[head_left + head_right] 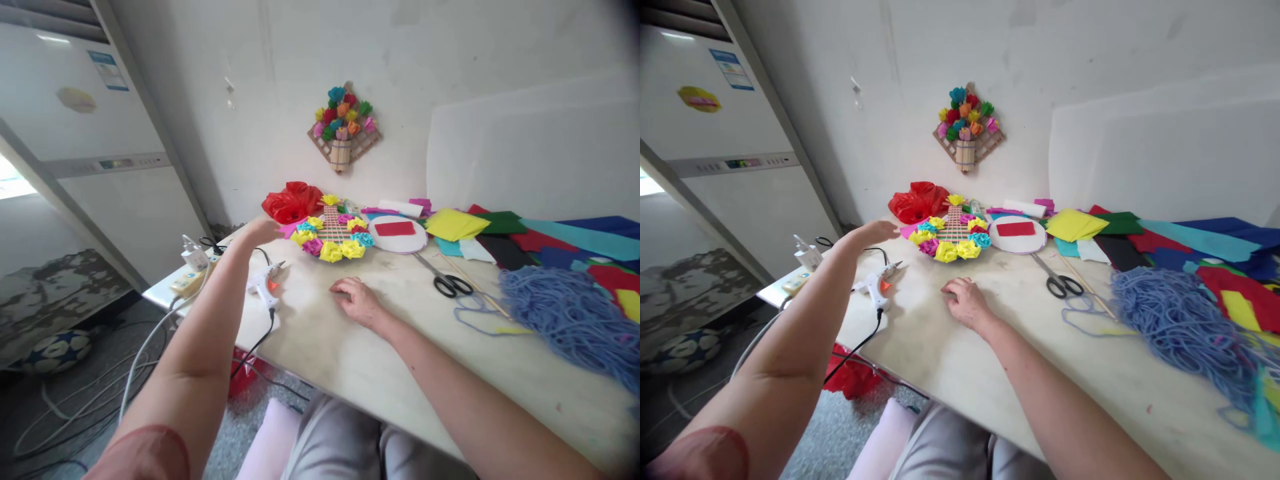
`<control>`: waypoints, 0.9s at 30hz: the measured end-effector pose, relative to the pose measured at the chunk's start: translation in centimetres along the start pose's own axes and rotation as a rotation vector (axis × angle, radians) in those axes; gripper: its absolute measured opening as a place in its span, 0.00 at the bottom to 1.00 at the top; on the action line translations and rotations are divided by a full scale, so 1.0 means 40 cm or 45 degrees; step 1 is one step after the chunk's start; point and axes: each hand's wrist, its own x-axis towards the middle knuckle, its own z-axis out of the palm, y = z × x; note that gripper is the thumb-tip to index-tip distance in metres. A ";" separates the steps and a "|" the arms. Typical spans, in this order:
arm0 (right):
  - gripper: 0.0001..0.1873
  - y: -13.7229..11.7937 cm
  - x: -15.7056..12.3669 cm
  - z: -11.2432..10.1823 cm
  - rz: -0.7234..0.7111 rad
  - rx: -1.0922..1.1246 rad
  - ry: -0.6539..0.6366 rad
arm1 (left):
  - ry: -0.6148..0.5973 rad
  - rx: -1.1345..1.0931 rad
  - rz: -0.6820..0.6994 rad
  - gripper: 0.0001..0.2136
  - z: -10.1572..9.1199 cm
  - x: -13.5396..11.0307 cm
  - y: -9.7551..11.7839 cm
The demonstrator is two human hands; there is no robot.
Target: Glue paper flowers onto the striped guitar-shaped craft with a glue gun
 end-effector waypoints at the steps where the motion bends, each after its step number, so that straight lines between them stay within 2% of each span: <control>1: 0.12 -0.002 0.000 0.004 0.000 -0.003 0.001 | -0.077 0.067 -0.036 0.14 -0.011 -0.025 0.000; 2: 0.13 -0.005 0.000 0.007 -0.002 -0.006 0.001 | -0.241 0.224 -0.065 0.16 -0.022 -0.052 -0.002; 4: 0.13 -0.009 -0.001 0.013 -0.013 -0.012 0.001 | -0.498 0.392 -0.138 0.27 -0.041 -0.110 -0.008; 7: 0.12 -0.013 -0.005 0.019 -0.017 -0.014 0.020 | -0.670 0.476 -0.166 0.39 -0.052 -0.179 -0.023; 10: 0.10 -0.015 -0.010 0.020 0.010 -0.003 0.033 | -0.703 0.530 -0.132 0.39 -0.044 -0.211 -0.038; 14: 0.11 -0.017 -0.016 0.016 0.028 -0.006 0.025 | -0.653 0.667 -0.018 0.35 -0.030 -0.222 -0.040; 19: 0.10 -0.019 -0.021 0.015 0.033 -0.021 0.039 | -0.576 0.741 -0.048 0.34 -0.037 -0.237 -0.033; 27: 0.10 -0.014 -0.022 0.022 0.015 -0.032 0.065 | -0.708 0.478 -0.182 0.47 -0.046 -0.253 -0.048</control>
